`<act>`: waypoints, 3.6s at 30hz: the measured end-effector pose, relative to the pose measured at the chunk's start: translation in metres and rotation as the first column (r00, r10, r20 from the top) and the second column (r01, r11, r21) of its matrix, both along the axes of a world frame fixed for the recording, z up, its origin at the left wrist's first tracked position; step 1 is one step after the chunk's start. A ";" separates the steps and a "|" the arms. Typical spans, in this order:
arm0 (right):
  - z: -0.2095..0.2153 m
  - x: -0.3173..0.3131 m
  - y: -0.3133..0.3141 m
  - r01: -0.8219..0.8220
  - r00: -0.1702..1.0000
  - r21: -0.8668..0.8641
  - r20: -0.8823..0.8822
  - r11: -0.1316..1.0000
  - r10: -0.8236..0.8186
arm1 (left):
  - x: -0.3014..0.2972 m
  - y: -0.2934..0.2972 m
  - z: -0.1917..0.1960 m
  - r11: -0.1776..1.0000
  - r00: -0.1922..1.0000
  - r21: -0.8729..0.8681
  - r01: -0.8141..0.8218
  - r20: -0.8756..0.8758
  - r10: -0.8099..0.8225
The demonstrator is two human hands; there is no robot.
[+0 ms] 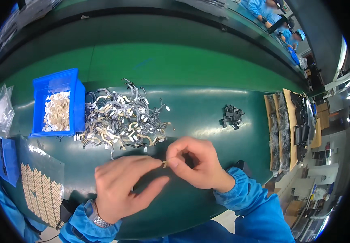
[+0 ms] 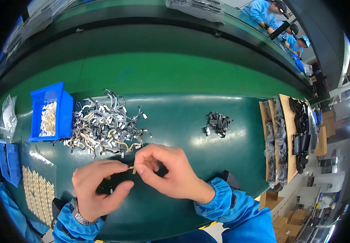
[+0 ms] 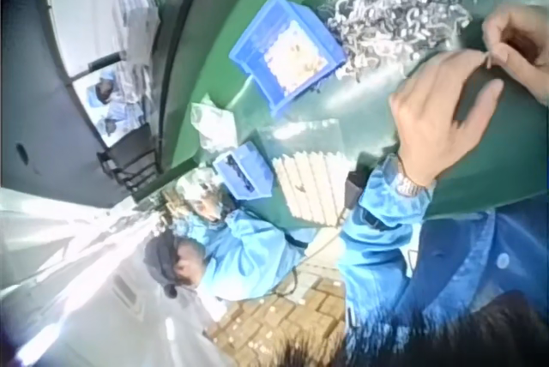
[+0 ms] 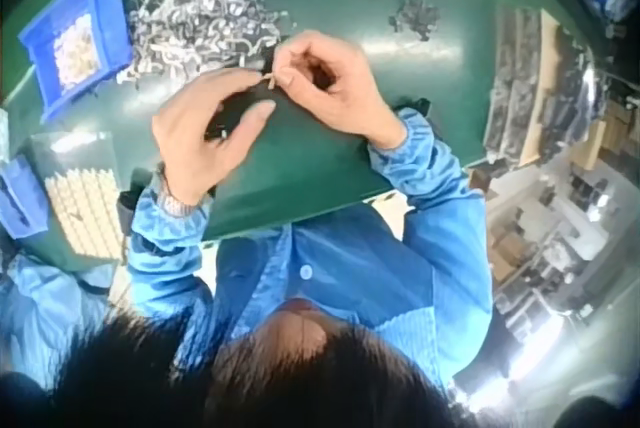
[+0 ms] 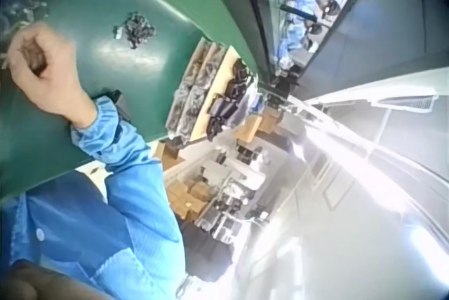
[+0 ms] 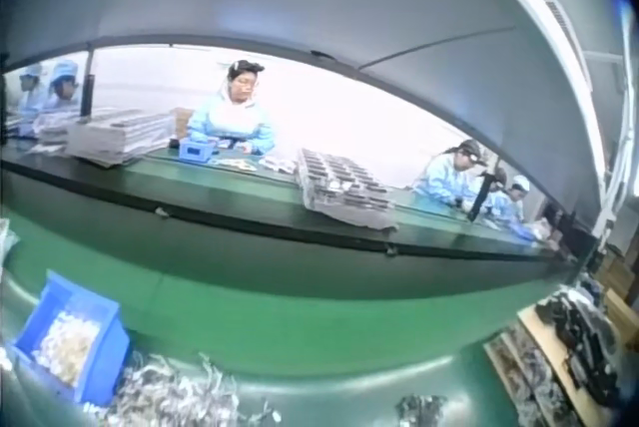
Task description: Assembling small plastic and metal components on a factory production line.
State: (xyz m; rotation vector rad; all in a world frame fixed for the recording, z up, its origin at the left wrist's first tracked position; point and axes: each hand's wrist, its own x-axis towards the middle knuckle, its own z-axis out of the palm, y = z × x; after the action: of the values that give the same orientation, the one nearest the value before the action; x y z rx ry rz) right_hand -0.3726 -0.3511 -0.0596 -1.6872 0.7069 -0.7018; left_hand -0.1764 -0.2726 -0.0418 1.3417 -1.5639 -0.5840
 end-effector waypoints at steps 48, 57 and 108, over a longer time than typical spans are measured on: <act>0.006 0.008 0.015 0.171 0.963 -0.553 -0.081 0.816 -0.256 | -0.002 0.000 -0.010 0.976 0.964 0.216 -0.013 -0.258 0.070; 0.005 0.006 0.015 0.152 0.966 -0.520 -0.102 0.840 -0.238 | -0.002 0.000 -0.011 0.968 0.960 0.243 0.058 -0.281 0.013; 0.091 0.123 0.005 -0.062 0.997 -0.778 -0.081 0.625 -0.002 | 0.010 0.006 -0.036 0.985 0.957 -0.027 -0.171 -0.244 0.159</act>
State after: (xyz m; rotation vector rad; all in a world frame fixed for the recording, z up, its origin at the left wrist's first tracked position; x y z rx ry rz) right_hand -0.2498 -0.3465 0.0316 -2.5377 0.4217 -1.0182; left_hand -0.1665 -0.2670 -0.0774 1.2985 -1.2488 -0.5784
